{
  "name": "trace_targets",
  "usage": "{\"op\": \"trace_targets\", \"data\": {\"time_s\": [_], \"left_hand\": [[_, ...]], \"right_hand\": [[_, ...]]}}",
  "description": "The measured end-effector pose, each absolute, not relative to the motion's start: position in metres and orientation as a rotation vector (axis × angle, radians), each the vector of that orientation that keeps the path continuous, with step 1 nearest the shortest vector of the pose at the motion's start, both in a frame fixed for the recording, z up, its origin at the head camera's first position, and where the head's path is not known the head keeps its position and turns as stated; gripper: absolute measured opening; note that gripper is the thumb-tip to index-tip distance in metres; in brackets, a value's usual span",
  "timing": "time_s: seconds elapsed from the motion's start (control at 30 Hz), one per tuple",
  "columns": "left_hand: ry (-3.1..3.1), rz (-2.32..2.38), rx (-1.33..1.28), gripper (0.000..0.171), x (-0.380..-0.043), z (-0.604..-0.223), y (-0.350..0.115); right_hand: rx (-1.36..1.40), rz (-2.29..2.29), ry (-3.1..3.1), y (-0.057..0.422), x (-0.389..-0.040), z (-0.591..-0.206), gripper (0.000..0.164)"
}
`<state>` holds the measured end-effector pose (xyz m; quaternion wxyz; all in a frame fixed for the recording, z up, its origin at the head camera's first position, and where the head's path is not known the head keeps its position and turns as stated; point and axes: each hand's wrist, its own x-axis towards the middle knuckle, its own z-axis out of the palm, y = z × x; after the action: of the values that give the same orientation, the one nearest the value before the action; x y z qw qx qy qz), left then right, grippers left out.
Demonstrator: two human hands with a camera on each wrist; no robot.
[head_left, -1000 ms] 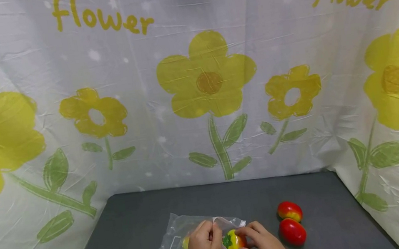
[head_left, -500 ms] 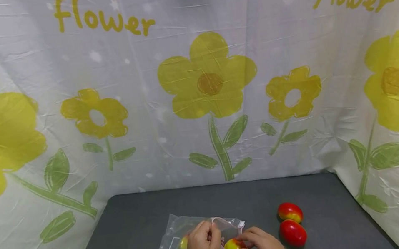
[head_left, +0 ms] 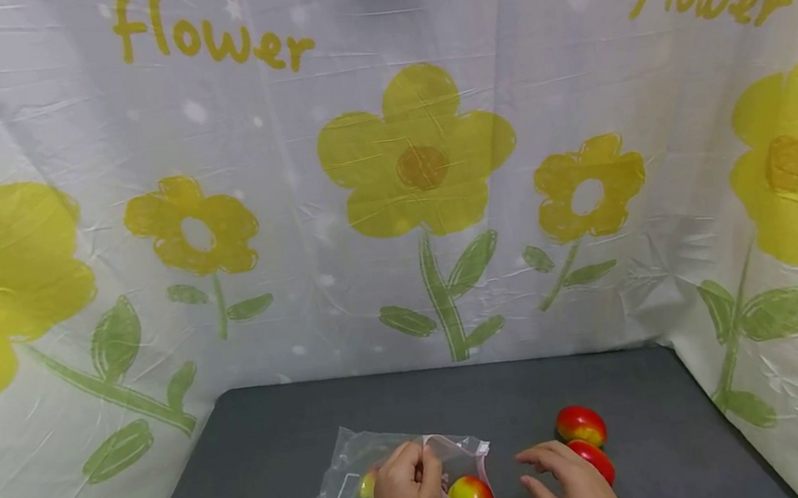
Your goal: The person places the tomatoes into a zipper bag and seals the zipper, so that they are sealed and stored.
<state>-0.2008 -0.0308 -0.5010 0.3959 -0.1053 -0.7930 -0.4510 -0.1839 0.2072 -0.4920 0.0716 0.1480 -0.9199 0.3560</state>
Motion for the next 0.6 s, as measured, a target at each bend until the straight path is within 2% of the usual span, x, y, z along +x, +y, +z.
{"op": "trace_targets", "data": {"time_s": [0.2, 0.43, 0.6], "left_hand": [[-2.014, -1.139, -0.263, 0.048, -0.201, -0.502, -0.031], [-2.029, -1.163, -0.257, 0.049, -0.201, -0.503, -0.031], [-2.030, -1.156, -0.257, 0.049, -0.201, -0.503, -0.032]], "right_hand": [[0.171, 0.953, -2.734, 0.228, -0.185, -0.498, 0.023], [0.002, 0.913, -2.758, 0.261, -0.189, -0.507, 0.029], [-0.139, 0.938, -2.880, 0.281, -0.199, -0.517, 0.043]]}}
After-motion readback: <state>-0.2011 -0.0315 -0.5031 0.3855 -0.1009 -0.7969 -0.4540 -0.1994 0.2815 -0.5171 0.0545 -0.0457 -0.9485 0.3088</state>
